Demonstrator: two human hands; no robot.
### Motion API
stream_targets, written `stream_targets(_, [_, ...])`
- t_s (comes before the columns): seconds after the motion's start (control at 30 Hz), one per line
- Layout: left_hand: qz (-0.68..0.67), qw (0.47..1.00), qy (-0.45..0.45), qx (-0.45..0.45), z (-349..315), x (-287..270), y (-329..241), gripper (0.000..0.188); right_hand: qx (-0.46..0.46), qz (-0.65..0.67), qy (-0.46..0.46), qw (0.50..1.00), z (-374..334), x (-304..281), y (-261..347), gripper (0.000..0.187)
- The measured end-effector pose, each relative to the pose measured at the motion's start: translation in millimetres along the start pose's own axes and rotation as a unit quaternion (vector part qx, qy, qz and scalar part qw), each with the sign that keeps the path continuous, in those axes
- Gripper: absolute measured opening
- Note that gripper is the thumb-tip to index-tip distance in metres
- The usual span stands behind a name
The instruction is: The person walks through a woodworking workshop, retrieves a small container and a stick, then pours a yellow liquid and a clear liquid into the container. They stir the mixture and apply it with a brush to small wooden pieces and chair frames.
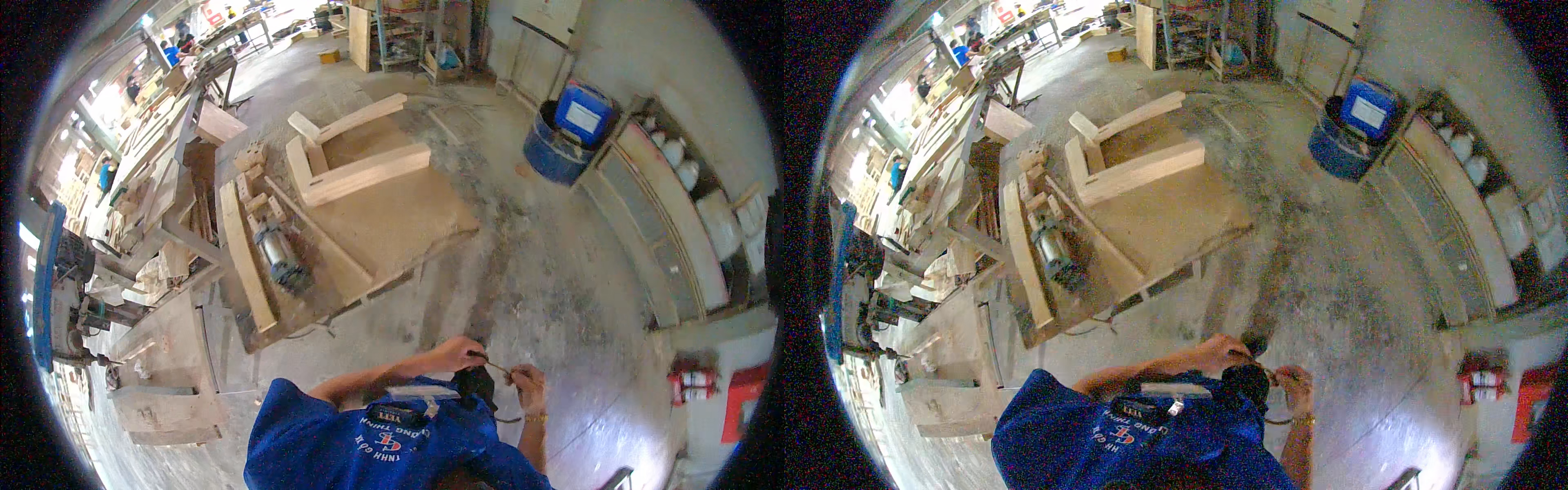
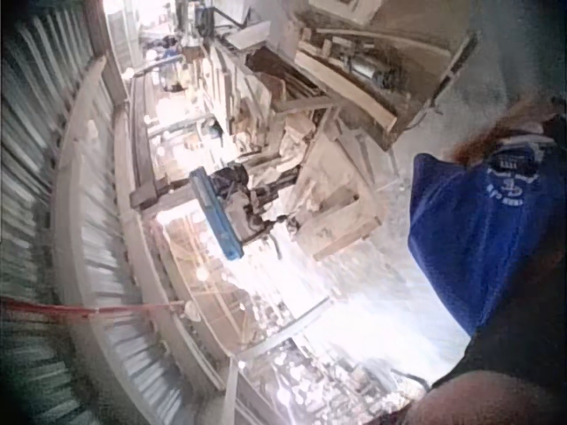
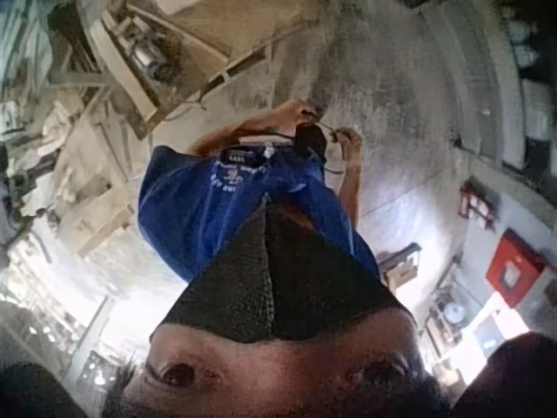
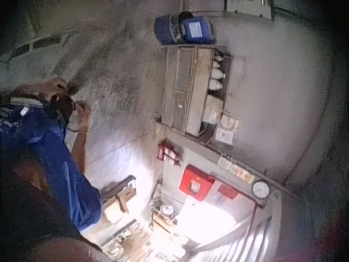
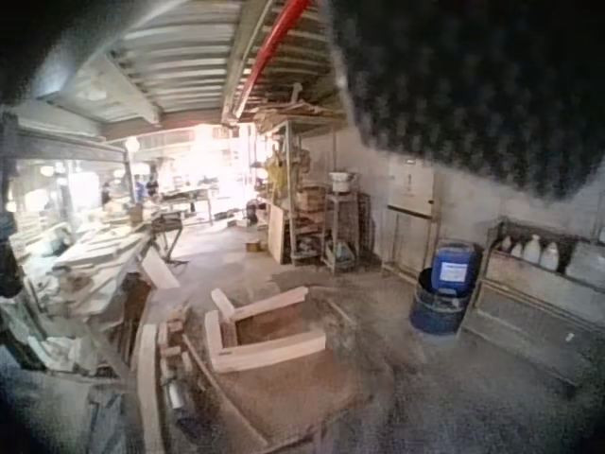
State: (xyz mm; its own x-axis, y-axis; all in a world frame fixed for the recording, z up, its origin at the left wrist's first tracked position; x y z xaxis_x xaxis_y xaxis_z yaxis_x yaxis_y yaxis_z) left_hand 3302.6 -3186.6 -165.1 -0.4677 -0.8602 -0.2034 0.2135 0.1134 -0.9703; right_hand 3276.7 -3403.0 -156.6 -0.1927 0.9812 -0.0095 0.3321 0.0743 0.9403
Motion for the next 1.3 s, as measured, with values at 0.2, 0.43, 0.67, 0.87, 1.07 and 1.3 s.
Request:
stream_targets(0.2, [0.049,0.998,-0.038,0.006,175.4,-64.3,65.9,0.016,-0.034,-0.053,-0.016,0.998,197.3,-60.6,29.8,0.014])
stream_targets(0.43, [-0.01,0.975,-0.197,-0.1,311.7,-193.3,105.8,0.019,-0.06,-0.212,0.21,0.953,449.7,-39.6,147.0,0.02])
stream_targets(0.67, [-0.066,0.91,-0.377,-0.163,418.0,-296.2,191.3,0.017,-0.138,-0.402,0.377,0.823,651.3,15.9,219.8,0.021])
stream_targets(0.87, [-0.042,0.9,-0.414,-0.127,540.2,-416.2,241.5,0.013,-0.064,-0.351,0.318,0.878,818.3,25.9,267.2,0.021])
stream_targets(1.07, [-0.039,0.914,-0.387,-0.119,626.8,-579.9,265.7,0.018,-0.051,-0.255,0.338,0.905,977.2,86.5,321.2,0.019])
stream_targets(1.3, [0.026,0.833,-0.513,-0.206,666.9,-773.2,340.8,0.018,-0.124,-0.31,0.485,0.808,1189.6,243.0,384.5,0.021])
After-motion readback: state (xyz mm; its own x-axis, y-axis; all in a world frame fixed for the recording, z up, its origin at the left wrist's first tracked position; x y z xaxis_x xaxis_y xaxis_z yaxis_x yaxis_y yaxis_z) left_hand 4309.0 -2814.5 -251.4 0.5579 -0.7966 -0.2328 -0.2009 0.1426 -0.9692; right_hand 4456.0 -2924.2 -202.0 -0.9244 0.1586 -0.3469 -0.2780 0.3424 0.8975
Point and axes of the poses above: each hand's wrist, its own z-axis towards the middle knuckle, its own x-axis out of the palm, y = z × x, the point moved 4 cm from there along z, towards the middle knuckle, and after that the axes turned 8 degrees about -z, right-handed, at the moved point
